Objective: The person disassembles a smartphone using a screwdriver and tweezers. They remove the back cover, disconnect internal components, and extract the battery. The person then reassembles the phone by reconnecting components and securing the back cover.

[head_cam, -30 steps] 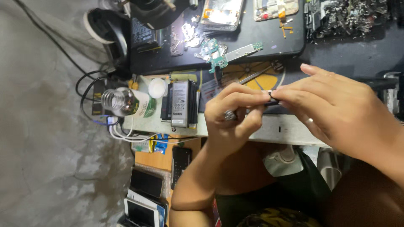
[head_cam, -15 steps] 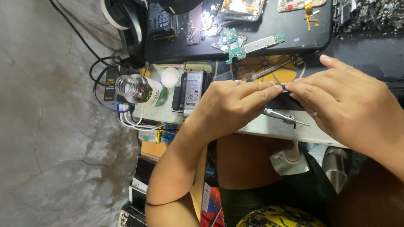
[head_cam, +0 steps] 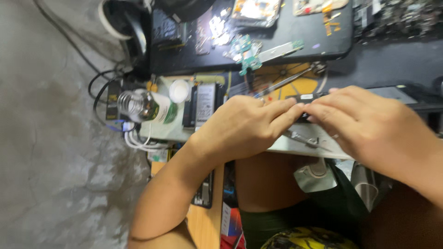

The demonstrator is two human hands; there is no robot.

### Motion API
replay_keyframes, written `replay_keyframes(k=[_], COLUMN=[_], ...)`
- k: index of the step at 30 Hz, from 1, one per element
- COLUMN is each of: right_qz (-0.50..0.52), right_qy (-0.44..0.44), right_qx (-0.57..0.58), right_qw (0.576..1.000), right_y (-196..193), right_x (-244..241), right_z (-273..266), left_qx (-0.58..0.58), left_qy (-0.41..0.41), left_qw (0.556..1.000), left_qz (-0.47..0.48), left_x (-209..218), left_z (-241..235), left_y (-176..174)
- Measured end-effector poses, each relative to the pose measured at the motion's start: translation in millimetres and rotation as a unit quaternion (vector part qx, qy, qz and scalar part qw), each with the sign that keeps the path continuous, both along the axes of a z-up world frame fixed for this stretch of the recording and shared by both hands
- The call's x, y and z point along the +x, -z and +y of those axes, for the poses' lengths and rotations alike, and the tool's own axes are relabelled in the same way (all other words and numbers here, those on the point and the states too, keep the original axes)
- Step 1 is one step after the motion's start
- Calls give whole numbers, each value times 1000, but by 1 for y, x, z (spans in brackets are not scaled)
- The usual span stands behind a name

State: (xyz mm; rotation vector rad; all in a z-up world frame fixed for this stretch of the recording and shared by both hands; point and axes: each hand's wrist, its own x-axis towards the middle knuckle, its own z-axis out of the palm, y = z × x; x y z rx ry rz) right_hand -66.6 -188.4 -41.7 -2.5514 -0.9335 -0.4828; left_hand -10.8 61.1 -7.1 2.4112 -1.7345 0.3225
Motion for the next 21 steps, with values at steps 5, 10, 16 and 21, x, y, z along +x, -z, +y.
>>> replay_keyframes(k=[5, 10, 16, 21], right_qz=[-12, 5, -39, -45], right_qy=[0, 18, 36, 43], right_qx=[16, 28, 51, 60], right_qw=[1000, 999, 997, 996], right_y=[0, 1, 4, 7], right_x=[1, 0, -1, -4], right_z=[1, 4, 10, 12], left_qx=[9, 2, -17, -5], left_qy=[30, 34, 27, 21], left_qw=[999, 999, 999, 1000], left_qz=[-16, -25, -14, -20], left_x=[3, 3, 0, -3], left_z=[-3, -5, -7, -7], left_y=[-2, 6, 11, 14])
